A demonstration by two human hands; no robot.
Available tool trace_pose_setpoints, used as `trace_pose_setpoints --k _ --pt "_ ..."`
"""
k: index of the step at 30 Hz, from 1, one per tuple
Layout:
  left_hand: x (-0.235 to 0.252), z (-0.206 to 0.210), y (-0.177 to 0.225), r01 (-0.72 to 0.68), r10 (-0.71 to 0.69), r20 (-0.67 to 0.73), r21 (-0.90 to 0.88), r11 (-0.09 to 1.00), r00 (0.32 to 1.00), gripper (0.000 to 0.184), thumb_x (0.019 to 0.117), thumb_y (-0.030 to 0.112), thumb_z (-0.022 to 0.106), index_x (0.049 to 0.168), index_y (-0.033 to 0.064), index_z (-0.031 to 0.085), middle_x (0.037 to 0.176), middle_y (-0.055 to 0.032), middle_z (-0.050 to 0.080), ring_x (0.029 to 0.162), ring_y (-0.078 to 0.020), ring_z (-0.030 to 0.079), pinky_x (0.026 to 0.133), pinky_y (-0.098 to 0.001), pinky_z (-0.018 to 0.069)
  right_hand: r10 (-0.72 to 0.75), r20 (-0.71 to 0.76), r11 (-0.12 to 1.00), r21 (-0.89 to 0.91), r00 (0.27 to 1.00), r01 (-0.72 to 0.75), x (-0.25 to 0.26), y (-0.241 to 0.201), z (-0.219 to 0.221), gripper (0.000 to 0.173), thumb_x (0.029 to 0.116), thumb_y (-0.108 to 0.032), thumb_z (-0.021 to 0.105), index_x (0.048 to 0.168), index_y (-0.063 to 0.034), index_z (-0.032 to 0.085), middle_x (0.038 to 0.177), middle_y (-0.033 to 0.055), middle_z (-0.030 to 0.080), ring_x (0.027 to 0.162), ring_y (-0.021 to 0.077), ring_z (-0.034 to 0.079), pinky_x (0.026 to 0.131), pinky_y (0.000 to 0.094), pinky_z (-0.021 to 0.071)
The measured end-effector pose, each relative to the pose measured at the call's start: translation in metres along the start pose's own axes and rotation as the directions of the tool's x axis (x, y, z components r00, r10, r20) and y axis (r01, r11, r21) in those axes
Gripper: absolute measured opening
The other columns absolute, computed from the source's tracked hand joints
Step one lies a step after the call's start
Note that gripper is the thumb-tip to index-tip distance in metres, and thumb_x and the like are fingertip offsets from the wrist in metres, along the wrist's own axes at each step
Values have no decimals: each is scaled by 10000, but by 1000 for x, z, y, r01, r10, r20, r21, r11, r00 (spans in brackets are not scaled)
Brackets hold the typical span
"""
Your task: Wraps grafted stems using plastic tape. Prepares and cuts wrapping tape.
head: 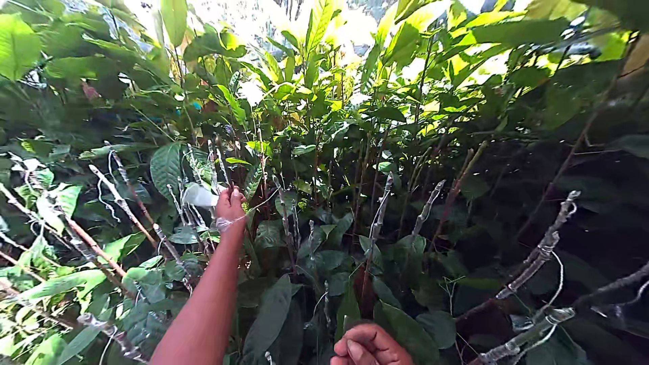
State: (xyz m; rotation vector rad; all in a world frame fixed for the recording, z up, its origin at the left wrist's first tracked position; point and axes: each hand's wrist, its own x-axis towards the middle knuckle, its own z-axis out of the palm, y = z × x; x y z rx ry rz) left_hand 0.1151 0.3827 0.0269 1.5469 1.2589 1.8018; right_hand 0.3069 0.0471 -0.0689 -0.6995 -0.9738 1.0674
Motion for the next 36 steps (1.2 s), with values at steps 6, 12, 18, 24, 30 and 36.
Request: trace_pose_setpoints --k 6,12,18,24,30,36 --pt "-111 -54 19 -299 275 222 86 950 936 302 1056 198 522 1181 -8 703 1055 -110 721 917 -128 680 864 -350 561 -47 -53 990 -132 997 39 6 6 2 183 1008 49 538 1115 -18 670 921 41 766 806 151 754 795 340 647" --pt "-202 -61 16 -470 439 375 -9 883 817 212 967 169 664 1133 87 767 1076 -77 756 1017 -214 719 958 -480 561 -103 -173 982 -175 979 73 14 7 12 172 1018 36 517 1120 21 654 913 87 758 777 184 754 757 348 652" --pt "-194 -60 9 -494 482 435 -95 864 760 179 981 219 665 1067 120 786 1099 -62 752 1059 -225 705 969 -505 547 -140 -146 911 -408 979 69 50 -12 43 167 1024 -10 550 1138 55 654 923 114 746 793 188 750 761 339 650" --pt "-171 -74 0 32 253 685 -374 927 683 311 1008 104 556 1289 6 646 1170 -75 714 928 -125 716 867 -323 607 -116 160 472 -859 980 196 102 -22 59 206 1002 -120 633 1158 -15 717 1022 65 756 891 118 735 849 313 624" --pt "-156 -76 -3 377 118 736 -470 798 667 265 1052 137 515 1239 -20 620 1017 -74 731 787 -155 730 764 -332 631 36 516 269 -830 856 489 128 -28 67 174 980 -71 629 1062 -57 782 1025 81 749 985 145 698 941 342 568" --pt "-160 -66 3 80 236 578 -467 881 781 174 969 93 680 1119 10 709 1012 -50 755 835 -115 744 818 -309 636 242 237 180 -964 941 197 130 -40 88 214 1017 -120 599 1166 -18 714 1017 76 738 894 116 705 873 312 582"
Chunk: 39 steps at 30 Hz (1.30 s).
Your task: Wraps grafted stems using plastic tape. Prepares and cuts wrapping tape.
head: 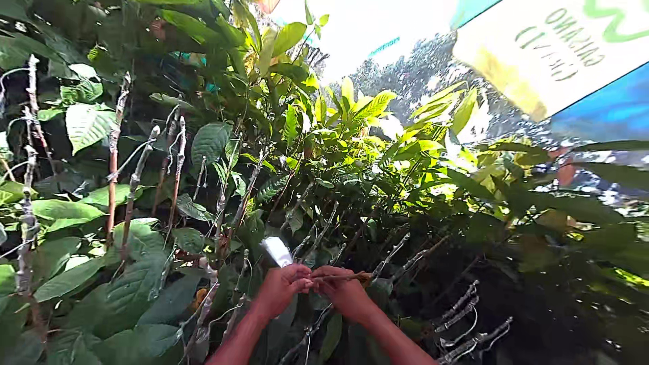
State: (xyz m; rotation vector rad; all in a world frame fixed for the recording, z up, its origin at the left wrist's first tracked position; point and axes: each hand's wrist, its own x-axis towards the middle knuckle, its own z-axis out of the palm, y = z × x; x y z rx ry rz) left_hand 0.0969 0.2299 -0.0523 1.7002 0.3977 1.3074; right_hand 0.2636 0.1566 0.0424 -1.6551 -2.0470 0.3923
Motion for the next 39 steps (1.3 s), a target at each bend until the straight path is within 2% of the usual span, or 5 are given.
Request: trace_pose_setpoints --k 19,28,32,37,39 --pt "-1 -16 8 -13 -7 79 258 966 997 163 963 137 680 1090 65 752 1009 -53 754 861 -138 720 846 -373 600 258 178 656 -754 949 -37 9 -31 -58 494 999 -79 536 1477 -202 539 1323 260 614 1240 486 566 1002 658 464" --pt "3 5 8 71 -52 -95 210 975 994 149 953 149 693 1057 82 776 961 -30 768 830 -133 730 825 -382 610 -261 147 839 -453 954 300 -71 -92 31 253 1008 -147 617 1229 -60 704 900 140 754 743 314 745 663 512 611" --pt "-14 16 -8 -184 163 88 357 916 983 165 962 197 687 1034 80 780 943 -94 763 868 -242 736 841 -521 591 63 267 905 -422 962 58 -14 -84 -73 412 1046 -172 568 1446 -78 546 1342 135 663 1172 238 670 1002 442 541" --pt "-2 10 2 -143 168 -106 209 967 980 150 922 97 671 1013 12 753 889 -68 760 757 -136 734 751 -351 629 -255 188 691 -651 948 315 -63 -85 5 152 985 -98 631 1111 -64 708 862 153 724 827 350 734 693 520 602" --pt "-10 24 8 -79 87 -20 268 960 996 170 952 96 643 1013 -31 739 920 -150 735 857 -247 709 847 -480 568 -143 300 850 -452 943 272 -38 -112 -21 266 1038 -114 567 1273 -51 673 1119 162 734 1038 322 715 897 540 568"
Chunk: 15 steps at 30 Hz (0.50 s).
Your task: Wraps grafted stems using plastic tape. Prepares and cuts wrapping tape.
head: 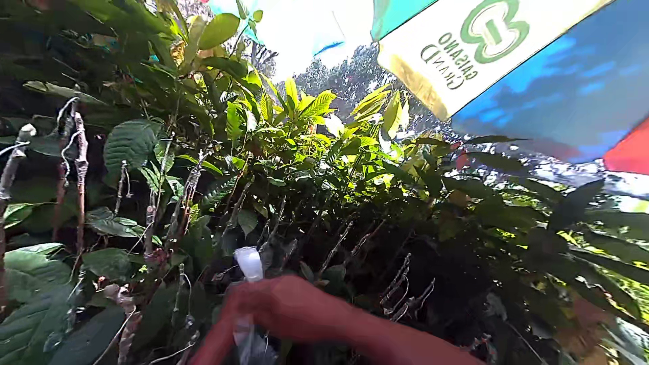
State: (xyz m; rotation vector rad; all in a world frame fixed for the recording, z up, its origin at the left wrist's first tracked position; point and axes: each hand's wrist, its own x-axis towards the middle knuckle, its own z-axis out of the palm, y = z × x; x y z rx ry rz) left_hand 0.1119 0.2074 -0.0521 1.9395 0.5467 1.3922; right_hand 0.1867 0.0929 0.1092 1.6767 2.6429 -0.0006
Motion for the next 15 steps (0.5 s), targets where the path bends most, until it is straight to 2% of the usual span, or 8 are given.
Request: trace_pose_setpoints --k 2,3,5,8,10,11,13,15 --pt "-4 5 -8 -139 133 65 103 985 989 136 937 166 705 990 61 772 897 -92 758 805 -229 736 790 -495 607 136 140 990 -38 981 -132 12 49 -39 394 1054 -115 516 1444 -93 562 1343 160 662 1228 310 645 1032 534 508" --pt "-2 -1 -13 -175 173 30 120 977 984 149 931 206 698 988 90 770 873 -54 756 743 -177 727 728 -440 622 232 141 965 -161 962 -209 10 68 -38 406 1036 -123 523 1439 -134 566 1306 184 651 1210 363 629 993 587 508" --pt "6 -21 -16 -156 168 -107 112 981 980 171 919 218 673 982 90 766 844 -43 750 685 -136 710 669 -381 618 328 97 921 -256 940 -295 -3 78 -13 352 1007 -162 582 1353 -172 647 1229 223 664 1193 447 594 998 645 458" --pt "8 -33 -13 -81 88 -211 44 996 974 170 917 197 670 992 70 755 847 -49 740 675 -124 693 665 -352 605 351 17 933 -90 936 -348 -29 80 27 247 1002 -265 647 1182 -116 728 1102 153 724 1115 376 650 984 576 501" --pt "11 -26 -6 -19 -4 -218 -102 995 976 128 910 128 703 1003 47 739 893 -34 747 698 -98 713 681 -299 630 252 -92 961 -92 963 -260 -39 54 47 213 1000 -185 639 1153 -65 727 989 166 744 995 379 706 903 560 552" --pt "12 -20 0 26 -58 -194 -160 987 979 114 910 99 715 1002 33 732 900 -35 746 713 -101 722 696 -298 638 107 -164 980 -148 981 -132 -41 35 56 197 987 -135 644 1150 -60 725 908 159 750 882 369 739 807 546 592" --pt "12 -6 8 90 -98 -76 -100 991 992 110 911 113 715 983 36 744 879 -47 748 759 -134 723 757 -354 621 -106 -196 987 -142 975 78 -33 1 55 189 995 -112 623 1151 -64 717 859 124 744 765 304 746 685 492 616" --pt "4 5 11 4 -5 54 32 999 999 138 921 108 686 991 10 753 903 -147 738 863 -288 719 831 -539 565 -20 -76 999 40 997 23 -10 7 10 245 1020 -120 588 1224 -55 708 1040 143 752 936 286 739 845 510 594"
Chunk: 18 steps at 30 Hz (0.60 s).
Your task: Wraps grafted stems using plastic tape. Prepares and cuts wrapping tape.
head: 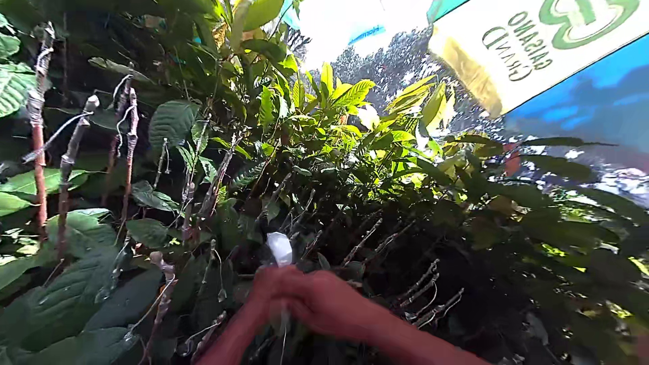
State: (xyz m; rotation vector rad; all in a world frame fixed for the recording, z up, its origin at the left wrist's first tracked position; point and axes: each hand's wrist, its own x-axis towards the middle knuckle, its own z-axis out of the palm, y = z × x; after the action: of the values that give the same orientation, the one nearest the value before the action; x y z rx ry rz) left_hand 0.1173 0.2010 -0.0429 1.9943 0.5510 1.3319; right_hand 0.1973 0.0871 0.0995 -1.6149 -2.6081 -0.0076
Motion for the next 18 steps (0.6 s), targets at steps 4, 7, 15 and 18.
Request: trace_pose_setpoints --k 4,7,15,18 --pt "-3 -8 -23 -204 219 -131 113 972 967 149 887 199 683 958 96 763 833 -47 743 671 -148 694 656 -398 602 346 180 929 -205 921 -309 5 78 -23 449 975 -106 590 1407 -226 617 1294 216 637 1185 428 611 961 637 502" --pt "-2 -22 -22 -140 149 -243 53 989 959 149 888 205 685 954 93 758 797 -22 732 635 -96 667 635 -332 588 365 113 930 -89 924 -357 -20 80 27 266 1001 -211 644 1255 -168 710 1189 109 725 1188 361 625 1034 581 477" --pt "-12 6 3 -130 120 104 92 987 987 154 911 151 711 1000 36 765 930 -158 745 876 -331 728 824 -590 570 172 150 925 316 974 -212 -12 32 -22 359 1049 -123 531 1399 -59 578 1284 81 687 983 140 686 832 333 567" --pt "-11 -4 -3 -158 158 15 159 974 987 147 905 209 698 958 86 761 820 -100 735 710 -251 712 690 -517 590 326 125 944 -95 937 -316 -22 75 -6 446 989 -91 567 1425 -175 605 1329 161 642 1192 331 627 978 555 518"
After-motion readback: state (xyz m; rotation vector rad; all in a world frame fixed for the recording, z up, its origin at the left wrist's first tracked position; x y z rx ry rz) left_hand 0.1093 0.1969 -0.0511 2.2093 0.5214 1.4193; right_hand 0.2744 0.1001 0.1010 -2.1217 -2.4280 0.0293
